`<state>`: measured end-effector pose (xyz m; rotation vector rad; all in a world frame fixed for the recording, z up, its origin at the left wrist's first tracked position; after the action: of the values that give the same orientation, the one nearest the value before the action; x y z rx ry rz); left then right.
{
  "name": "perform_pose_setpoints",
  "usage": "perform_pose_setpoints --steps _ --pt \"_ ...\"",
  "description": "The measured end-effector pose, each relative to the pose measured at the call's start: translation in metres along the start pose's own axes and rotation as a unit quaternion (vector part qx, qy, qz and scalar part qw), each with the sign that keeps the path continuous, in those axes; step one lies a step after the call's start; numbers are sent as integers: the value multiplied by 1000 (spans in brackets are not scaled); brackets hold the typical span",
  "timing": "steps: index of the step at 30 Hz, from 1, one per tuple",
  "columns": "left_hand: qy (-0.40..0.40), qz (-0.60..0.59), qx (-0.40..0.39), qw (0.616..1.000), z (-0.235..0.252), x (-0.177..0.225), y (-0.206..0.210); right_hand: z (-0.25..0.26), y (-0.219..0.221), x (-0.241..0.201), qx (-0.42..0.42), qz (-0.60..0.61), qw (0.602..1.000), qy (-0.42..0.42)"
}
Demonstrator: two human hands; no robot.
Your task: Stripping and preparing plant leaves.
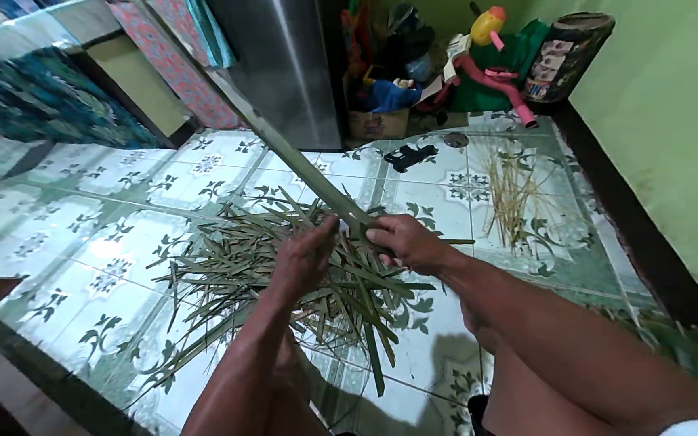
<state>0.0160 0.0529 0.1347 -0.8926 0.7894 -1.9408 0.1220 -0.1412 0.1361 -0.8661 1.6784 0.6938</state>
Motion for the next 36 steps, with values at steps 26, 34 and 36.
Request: perform_pose_setpoints --steps 26,34,36 --pt "-247 -204 346 882 -27 -54 -76 -22 -23 41 77 -393 879 -258" --pt "-229 -187 267 917 -29 -38 -29 12 -16 59 -105 -158 982 3" --pt "-201 -149 233 940 -20 -25 -15 19 5 46 -79 -138 987 -34"
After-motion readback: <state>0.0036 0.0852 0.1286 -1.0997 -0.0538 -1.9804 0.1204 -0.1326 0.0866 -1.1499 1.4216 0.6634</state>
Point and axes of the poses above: each hand's wrist, its own z-axis towards the middle knuckle, its own y-axis out of the palm, x = y × z, the point moved 3 cm from there along z, towards the middle knuckle, and after that the axes turned 10 degrees about y, right-handed, at the moved point
